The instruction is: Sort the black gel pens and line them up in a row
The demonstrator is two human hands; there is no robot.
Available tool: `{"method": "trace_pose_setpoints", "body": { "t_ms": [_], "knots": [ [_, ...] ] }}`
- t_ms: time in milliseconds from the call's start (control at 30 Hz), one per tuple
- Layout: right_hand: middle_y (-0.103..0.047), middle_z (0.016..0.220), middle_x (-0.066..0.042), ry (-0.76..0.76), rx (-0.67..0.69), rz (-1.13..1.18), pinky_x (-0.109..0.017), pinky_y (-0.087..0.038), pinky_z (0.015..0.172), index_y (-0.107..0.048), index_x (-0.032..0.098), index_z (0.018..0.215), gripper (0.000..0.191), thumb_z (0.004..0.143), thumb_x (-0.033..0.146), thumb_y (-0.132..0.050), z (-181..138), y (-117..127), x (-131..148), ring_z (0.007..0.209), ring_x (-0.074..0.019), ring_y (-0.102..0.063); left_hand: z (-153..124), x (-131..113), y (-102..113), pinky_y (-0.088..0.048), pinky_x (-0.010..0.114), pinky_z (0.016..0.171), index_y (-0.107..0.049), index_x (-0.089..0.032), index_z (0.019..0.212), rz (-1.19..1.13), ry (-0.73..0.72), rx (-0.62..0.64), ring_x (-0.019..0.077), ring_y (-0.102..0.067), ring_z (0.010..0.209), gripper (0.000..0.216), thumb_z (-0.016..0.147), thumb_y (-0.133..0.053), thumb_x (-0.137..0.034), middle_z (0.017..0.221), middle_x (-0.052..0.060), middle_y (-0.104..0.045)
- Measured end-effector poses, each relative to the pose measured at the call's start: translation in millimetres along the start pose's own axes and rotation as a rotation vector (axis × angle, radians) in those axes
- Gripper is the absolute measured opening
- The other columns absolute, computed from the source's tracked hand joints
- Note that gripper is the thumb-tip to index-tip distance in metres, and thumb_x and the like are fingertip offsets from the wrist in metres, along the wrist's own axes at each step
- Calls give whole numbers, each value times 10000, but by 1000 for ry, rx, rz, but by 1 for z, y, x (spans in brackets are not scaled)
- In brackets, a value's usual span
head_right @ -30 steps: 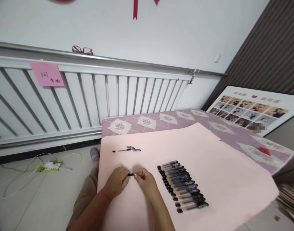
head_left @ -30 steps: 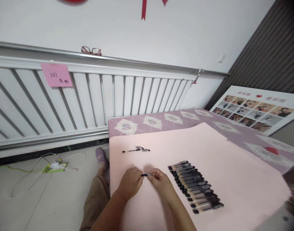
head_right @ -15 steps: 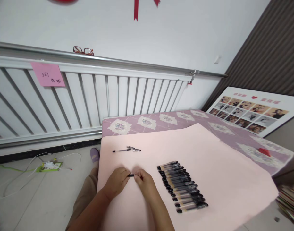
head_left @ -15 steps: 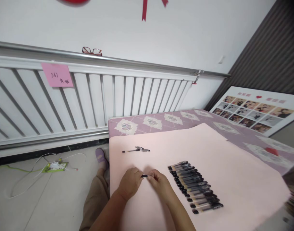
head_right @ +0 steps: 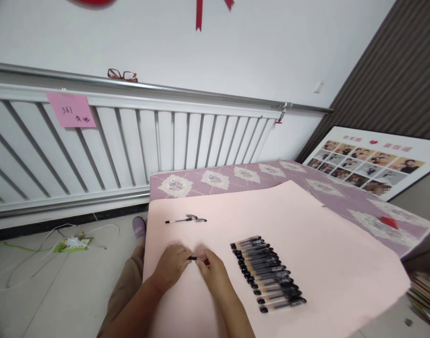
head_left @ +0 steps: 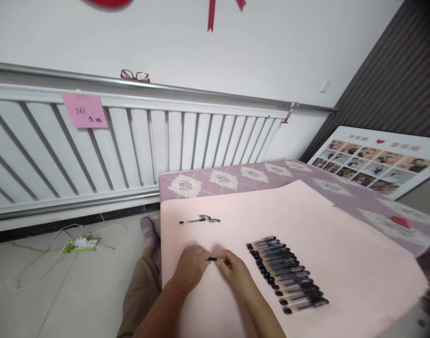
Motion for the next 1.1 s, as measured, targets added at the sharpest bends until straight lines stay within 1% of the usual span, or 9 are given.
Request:
{"method": "trace_pose_setpoints", "body": {
  "t_ms": [233, 400, 533, 600, 700, 867, 1000, 1033, 1100],
  "knots": [
    [-484, 605, 27, 57, 20, -158, -252, -344, 566, -436, 218, 625, 279, 853, 372, -389, -1, -6, 6, 600, -148, -458, 0, 1, -4, -380, 338, 824, -593, -233, 979, 2, -13, 14, 176, -514, 894, 157, 912, -459, -280, 918, 5, -608],
    [-479, 562, 22, 8, 22, -205, -263, -323, 547, -431, 216, 573, 380, 883, 403, -319, -4, -6, 2, 560, -151, -448, 0, 2, -6, -377, 347, 825, -596, -236, 962, 11, -10, 18, 184, -513, 891, 152, 906, -471, -302, 915, 3, -612],
    [-540, 660, 19, 20, -27, -58, -250, -373, 588, -528, 216, 746, 212, 843, 366, -415, -7, 2, 4, 627, -155, -498, 0, 1, -4, -373, 348, 835, -587, -239, 990, 17, -5, 16, 183, -513, 900, 151, 907, -469, -283, 925, 1, -611],
    [-536, 653, 25, 11, -47, -26, -238, -373, 572, -521, 215, 733, 145, 806, 328, -467, -7, 3, 2, 615, -148, -491, 0, 1, -3, -372, 347, 836, -587, -234, 993, 21, -6, 17, 185, -512, 906, 152, 906, -470, -280, 926, 5, -610],
    [-523, 611, 25, 10, -69, -52, -237, -360, 550, -484, 217, 641, 193, 805, 316, -463, -6, 3, 0, 595, -147, -477, 0, 0, -3, -374, 345, 828, -589, -231, 984, 27, -7, 21, 185, -514, 898, 146, 903, -477, -278, 923, 8, -610],
    [-522, 565, 18, 14, -82, -116, -256, -356, 537, -496, 219, 582, 312, 840, 374, -417, -7, 4, 4, 567, -158, -482, 1, 0, -2, -377, 341, 814, -592, -230, 965, 32, -5, 22, 184, -520, 881, 134, 898, -487, -277, 908, 6, -612],
    [-601, 692, 5, 13, -83, -7, -256, -411, 598, -597, 213, 811, 167, 797, 332, -481, -8, 4, 6, 644, -164, -540, 1, -1, -2, -375, 345, 822, -592, -229, 981, 32, -7, 20, 189, -518, 893, 144, 898, -487, -282, 922, 8, -614],
    [-612, 716, 0, 15, -77, 19, -256, -420, 611, -601, 209, 838, 159, 780, 314, -496, -7, 3, 7, 657, -164, -547, 1, -1, -2, -377, 342, 819, -592, -232, 981, 30, -8, 21, 188, -518, 891, 143, 896, -491, -284, 921, 5, -616],
    [-624, 720, -7, 14, -65, 49, -256, -427, 621, -607, 202, 792, 143, 762, 293, -500, -6, 0, 6, 662, -163, -553, 0, -1, -3, -380, 338, 818, -592, -236, 990, 28, -8, 21, 185, -521, 891, 144, 892, -498, -283, 926, 0, -620]
  ]
}}
Point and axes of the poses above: each hand's wrist, its own z-axis towards the middle knuckle, its own y-axis out of the back of the hand, x = y × z, the point moved 10 cm from there along z, towards the middle knuckle
